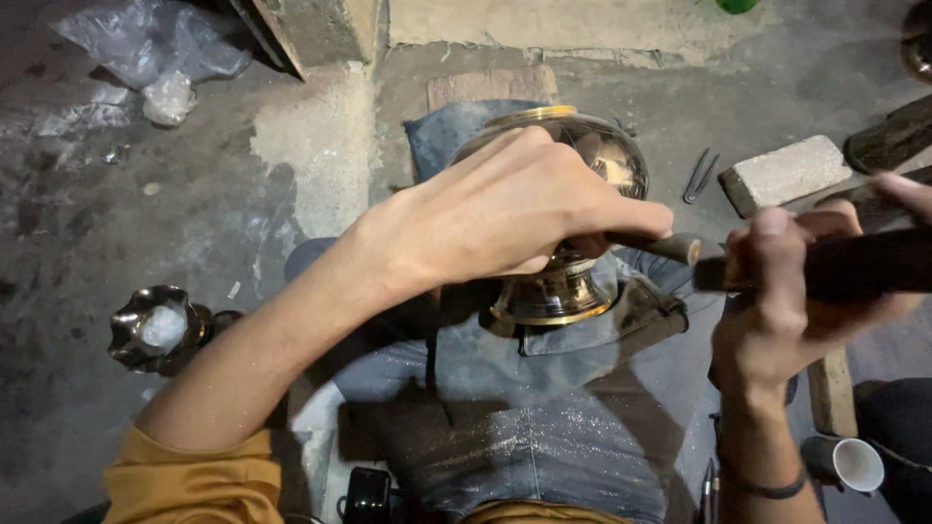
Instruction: The person uses a chisel and hammer to engrave a decorative pattern on a brass vessel. They repeatedly position the chisel and strike it to create indentations on the curved surface.
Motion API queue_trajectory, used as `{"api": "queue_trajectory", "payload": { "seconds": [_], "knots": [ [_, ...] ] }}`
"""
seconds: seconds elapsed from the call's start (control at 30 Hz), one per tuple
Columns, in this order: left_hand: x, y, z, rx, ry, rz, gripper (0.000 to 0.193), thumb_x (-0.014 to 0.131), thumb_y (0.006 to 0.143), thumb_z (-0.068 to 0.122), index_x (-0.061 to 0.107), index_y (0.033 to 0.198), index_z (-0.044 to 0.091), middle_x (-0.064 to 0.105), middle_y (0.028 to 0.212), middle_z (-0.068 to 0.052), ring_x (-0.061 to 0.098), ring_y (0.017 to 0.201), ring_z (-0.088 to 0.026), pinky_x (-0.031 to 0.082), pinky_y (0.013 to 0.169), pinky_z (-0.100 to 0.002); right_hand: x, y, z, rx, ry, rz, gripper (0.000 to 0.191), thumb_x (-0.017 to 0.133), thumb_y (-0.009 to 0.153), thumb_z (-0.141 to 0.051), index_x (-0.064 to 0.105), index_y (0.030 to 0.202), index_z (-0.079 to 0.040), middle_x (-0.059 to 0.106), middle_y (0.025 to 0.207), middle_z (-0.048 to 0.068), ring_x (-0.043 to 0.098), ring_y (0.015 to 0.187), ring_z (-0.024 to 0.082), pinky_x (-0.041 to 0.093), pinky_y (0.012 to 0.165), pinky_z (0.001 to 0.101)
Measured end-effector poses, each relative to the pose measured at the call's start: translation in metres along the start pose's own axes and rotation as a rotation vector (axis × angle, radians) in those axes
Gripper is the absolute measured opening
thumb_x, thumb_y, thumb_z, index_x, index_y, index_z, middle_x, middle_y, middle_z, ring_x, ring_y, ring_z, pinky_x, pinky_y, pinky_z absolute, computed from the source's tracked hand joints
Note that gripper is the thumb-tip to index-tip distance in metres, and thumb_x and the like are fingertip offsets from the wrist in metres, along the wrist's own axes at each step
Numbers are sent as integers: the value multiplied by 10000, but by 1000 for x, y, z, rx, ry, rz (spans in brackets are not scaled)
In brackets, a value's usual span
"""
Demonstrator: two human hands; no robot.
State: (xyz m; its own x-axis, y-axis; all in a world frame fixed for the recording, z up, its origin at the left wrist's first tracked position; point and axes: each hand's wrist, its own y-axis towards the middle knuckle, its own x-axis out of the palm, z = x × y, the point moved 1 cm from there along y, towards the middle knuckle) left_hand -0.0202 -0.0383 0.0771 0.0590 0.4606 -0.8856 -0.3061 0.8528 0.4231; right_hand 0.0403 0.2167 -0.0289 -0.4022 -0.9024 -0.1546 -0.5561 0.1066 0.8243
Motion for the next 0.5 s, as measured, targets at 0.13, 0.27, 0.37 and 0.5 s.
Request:
{"api": "queue_trajectory", "payload": {
  "seconds": [0.13,0.27,0.37,0.5],
  "knots": [
    [-1,1,0,-14,9,-66,611,721,723,-95,674,1241,226,696,707,-69,678,601,-284,547,540,-395,7,2,-4,-107,-288,-83,342,755,1045,-81,542,1300,2,683,973,153,659,716,193,519,615,316],
    [-1,-1,1,-6,20,-68,615,689,740,-126,665,1258,205,693,714,-73,692,608,-258,572,559,-381,6,1,-18,-13,-356,-131,251,720,1079,-44,554,1262,2,653,889,122,660,712,182,516,636,306],
    [0,-3,1,-7,-11,-46,607,670,769,-160,661,1272,179,696,732,-69,707,618,-221,599,577,-339,4,1,-27,207,-166,0,305,751,1074,-39,538,1282,27,648,870,113,633,670,172,508,627,278],
    [2,-7,2,28,-45,104,620,687,749,-142,650,1295,149,741,884,-58,733,733,-217,627,686,-320,-1,25,-38,25,-380,-219,361,670,970,24,552,1312,32,697,951,165,686,772,216,545,724,298]
  ]
}}
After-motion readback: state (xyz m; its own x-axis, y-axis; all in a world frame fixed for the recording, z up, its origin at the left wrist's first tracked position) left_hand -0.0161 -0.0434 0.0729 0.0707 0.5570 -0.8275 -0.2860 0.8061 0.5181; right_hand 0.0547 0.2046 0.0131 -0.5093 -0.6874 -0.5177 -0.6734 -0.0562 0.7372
